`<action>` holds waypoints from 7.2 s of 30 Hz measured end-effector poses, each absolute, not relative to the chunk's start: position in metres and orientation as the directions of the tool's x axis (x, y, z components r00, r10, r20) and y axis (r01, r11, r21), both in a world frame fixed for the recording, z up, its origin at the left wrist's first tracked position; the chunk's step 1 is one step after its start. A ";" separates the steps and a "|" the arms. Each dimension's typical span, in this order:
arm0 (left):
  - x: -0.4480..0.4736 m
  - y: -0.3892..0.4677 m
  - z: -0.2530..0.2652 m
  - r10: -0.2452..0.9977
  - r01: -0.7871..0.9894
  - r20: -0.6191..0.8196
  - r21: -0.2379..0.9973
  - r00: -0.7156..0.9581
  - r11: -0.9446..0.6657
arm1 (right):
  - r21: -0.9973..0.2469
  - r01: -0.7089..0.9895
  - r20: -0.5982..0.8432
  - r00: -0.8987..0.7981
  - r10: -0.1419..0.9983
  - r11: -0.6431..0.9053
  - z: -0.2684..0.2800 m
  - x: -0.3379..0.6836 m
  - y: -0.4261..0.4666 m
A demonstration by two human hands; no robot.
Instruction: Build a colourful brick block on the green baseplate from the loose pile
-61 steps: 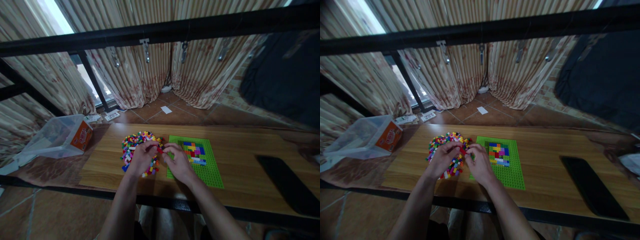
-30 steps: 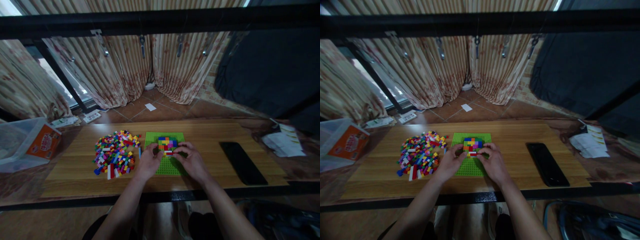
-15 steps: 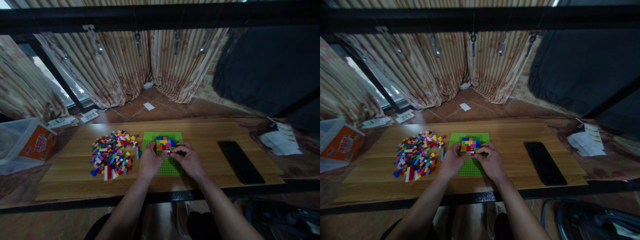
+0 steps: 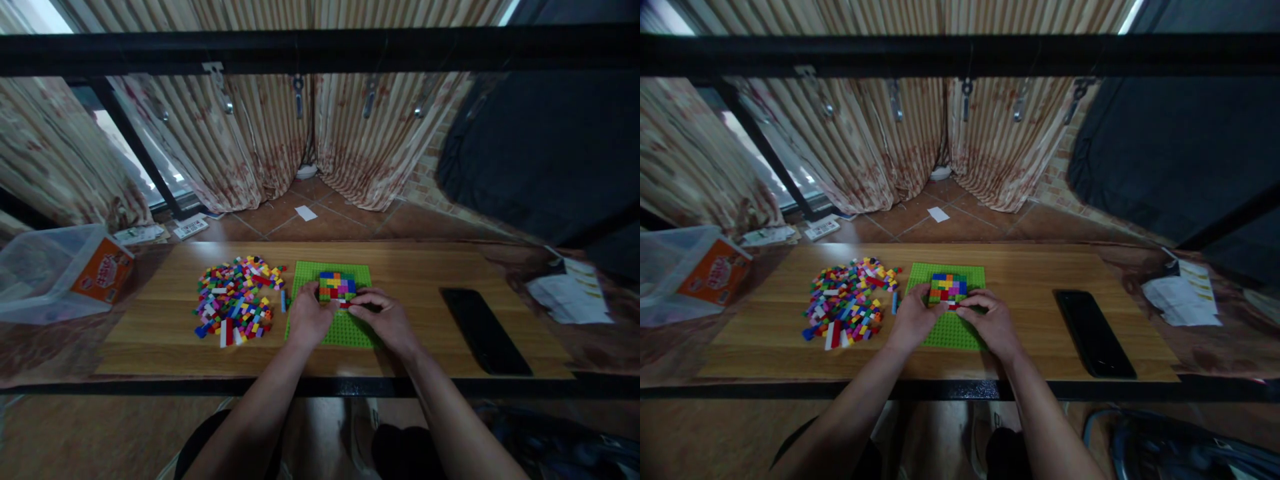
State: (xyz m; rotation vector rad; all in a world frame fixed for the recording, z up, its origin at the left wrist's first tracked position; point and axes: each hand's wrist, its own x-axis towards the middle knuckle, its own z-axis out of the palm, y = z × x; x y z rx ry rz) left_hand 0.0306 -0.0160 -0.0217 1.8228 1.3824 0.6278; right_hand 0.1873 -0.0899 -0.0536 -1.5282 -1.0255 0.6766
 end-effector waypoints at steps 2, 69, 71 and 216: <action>0.029 -0.016 -0.021 0.949 0.587 -0.049 0.795 0.312 -0.152 | -0.990 0.136 0.046 0.514 0.856 -0.028 -0.052 0.194 -0.091; -0.069 -0.003 -0.002 0.985 0.519 0.051 0.845 0.164 -0.130 | -0.624 0.721 0.412 -0.024 0.911 0.301 -0.030 0.067 -0.020; -0.085 0.015 0.000 0.996 0.421 0.078 0.903 0.030 -0.084 | -0.558 0.766 0.400 -0.088 0.912 0.319 -0.033 0.060 -0.014; -0.046 0.032 -0.024 0.919 0.818 0.231 0.423 0.318 -0.390 | -0.848 0.490 0.171 0.614 0.771 -0.202 -0.042 0.164 -0.067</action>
